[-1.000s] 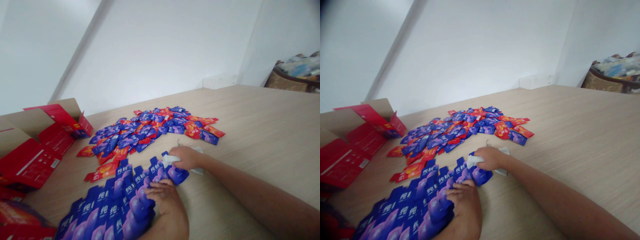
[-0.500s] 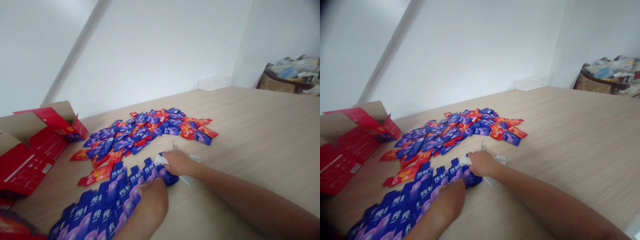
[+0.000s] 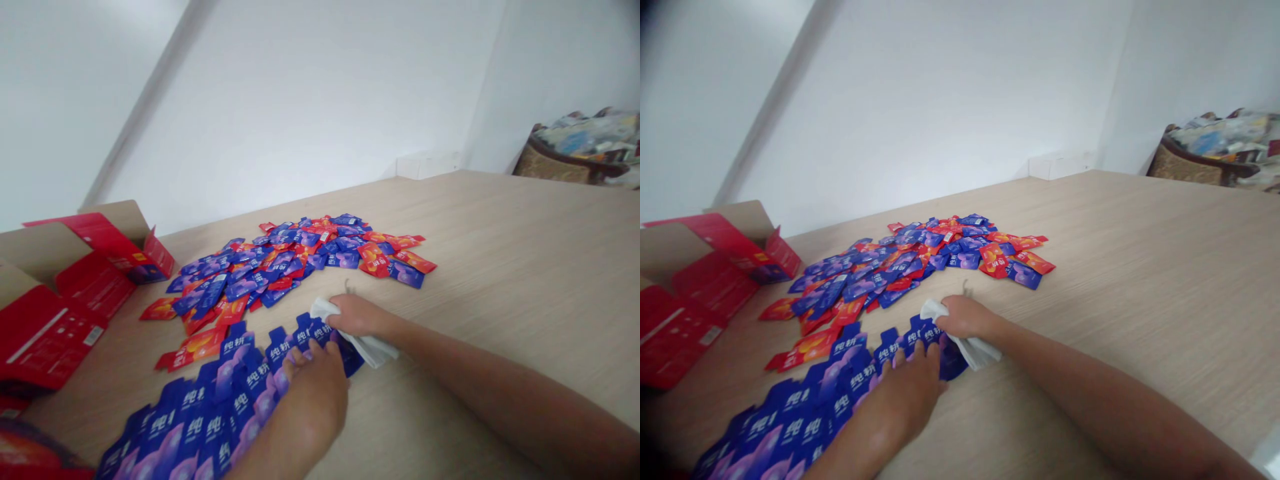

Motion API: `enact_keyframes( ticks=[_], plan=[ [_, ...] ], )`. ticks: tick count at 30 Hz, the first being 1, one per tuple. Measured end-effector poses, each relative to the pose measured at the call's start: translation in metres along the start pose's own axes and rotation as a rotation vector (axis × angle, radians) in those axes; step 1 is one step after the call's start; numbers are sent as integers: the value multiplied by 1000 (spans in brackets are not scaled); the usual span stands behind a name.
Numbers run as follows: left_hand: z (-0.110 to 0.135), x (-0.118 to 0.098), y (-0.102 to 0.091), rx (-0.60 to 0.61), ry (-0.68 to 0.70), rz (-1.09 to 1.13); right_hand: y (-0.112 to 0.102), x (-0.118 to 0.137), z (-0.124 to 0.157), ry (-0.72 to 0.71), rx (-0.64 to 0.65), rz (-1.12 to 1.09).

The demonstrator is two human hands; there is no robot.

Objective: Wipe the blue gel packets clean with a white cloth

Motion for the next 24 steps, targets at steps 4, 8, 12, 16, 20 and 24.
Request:
enact_keyframes(
  ticks=[4, 8, 12, 16, 20, 24],
  plan=[
    [-6, -18, 27, 310, -32, -54, -7, 5, 5, -154, -1, -18],
    [-5, -26, 41, 345, -40, -90, -3, 2, 8, -379, 186, 144],
    [-1, -27, 39, 314, -52, -121, 0, -9, 4, -306, 109, 311],
    [0, -28, 36, 305, -72, -139, -4, -8, 5, -241, -18, 324],
    [2, -29, 37, 257, -79, -184, 0, 5, 11, -441, 71, 242],
    [4, -31, 43, 184, -85, -231, 7, 4, 8, -456, 173, 262]
  ],
)
Point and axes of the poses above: each hand's wrist, its own z-axis away from the middle knuckle, its own y-axis out of the palm, x = y × z, the point moved 1 cm from there along -z, towards the middle knuckle, and after that the axes turned 10 degrees about -z, right-handed, at the moved point
